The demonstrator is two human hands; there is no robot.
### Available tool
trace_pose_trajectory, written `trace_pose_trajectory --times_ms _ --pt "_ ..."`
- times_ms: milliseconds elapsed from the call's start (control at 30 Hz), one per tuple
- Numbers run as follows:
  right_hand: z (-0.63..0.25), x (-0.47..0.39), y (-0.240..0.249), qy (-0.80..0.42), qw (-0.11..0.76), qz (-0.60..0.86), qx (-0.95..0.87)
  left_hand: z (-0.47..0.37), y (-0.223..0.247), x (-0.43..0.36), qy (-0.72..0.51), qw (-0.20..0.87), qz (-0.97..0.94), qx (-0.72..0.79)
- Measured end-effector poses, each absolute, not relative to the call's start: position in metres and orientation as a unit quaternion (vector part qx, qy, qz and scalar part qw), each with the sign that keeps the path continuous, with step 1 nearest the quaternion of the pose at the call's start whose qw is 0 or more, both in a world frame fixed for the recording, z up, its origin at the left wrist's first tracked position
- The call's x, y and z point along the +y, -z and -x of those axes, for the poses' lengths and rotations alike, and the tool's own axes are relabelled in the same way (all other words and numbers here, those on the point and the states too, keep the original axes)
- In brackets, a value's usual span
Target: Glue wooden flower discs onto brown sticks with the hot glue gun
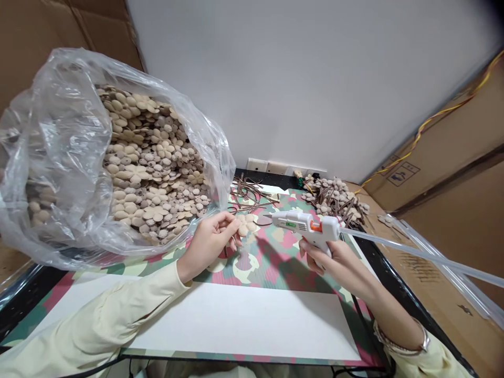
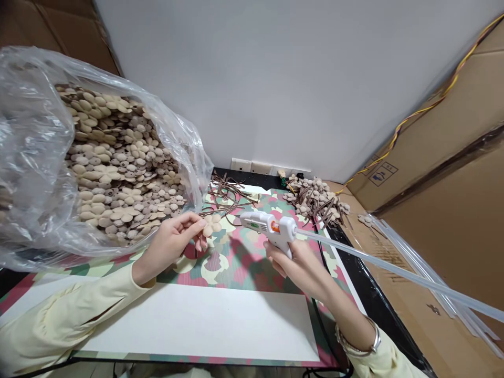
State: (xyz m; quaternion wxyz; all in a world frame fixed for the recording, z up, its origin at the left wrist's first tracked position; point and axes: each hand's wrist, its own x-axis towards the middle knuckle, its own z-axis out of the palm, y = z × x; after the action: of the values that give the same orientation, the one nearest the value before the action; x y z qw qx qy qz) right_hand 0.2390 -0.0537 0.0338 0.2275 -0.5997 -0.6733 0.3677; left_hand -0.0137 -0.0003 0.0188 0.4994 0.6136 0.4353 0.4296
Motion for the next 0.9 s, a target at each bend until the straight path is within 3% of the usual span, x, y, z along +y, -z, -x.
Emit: trace_pose_trajectory --times_ms 133,367,500,633,767,900 --pt "-0.254 -0.052 -0.031 -0.219 0.212 0.59 -0.747 0.018 -0.017 0.006 -0.459 0.466 -0.608 0.449" --pt "-0.296 -0.029 0.005 -0.02 0.083 0.578 -0.811 0.028 -0.017 0.018 -0.488 0.479 -0.561 0.467" --pt "-0.321 -0.01 0.015 -0.012 0.071 0.581 -0.811 0.03 -0.018 0.021 -0.5 0.496 -0.544 0.456" --pt "-0.328 0.003 -0.006 -0.004 0.06 0.533 -0.844 0.03 -0.019 0.022 -0.507 0.503 -0.522 0.465" --pt "-0.284 0.012 -0.034 0.004 0.092 0.473 -0.876 0.031 -0.017 0.023 -0.506 0.51 -0.524 0.457" --pt "-0.216 0.03 -0.026 -0.055 0.12 0.416 -0.9 0.033 -0.012 0.024 -0.506 0.503 -0.539 0.448"
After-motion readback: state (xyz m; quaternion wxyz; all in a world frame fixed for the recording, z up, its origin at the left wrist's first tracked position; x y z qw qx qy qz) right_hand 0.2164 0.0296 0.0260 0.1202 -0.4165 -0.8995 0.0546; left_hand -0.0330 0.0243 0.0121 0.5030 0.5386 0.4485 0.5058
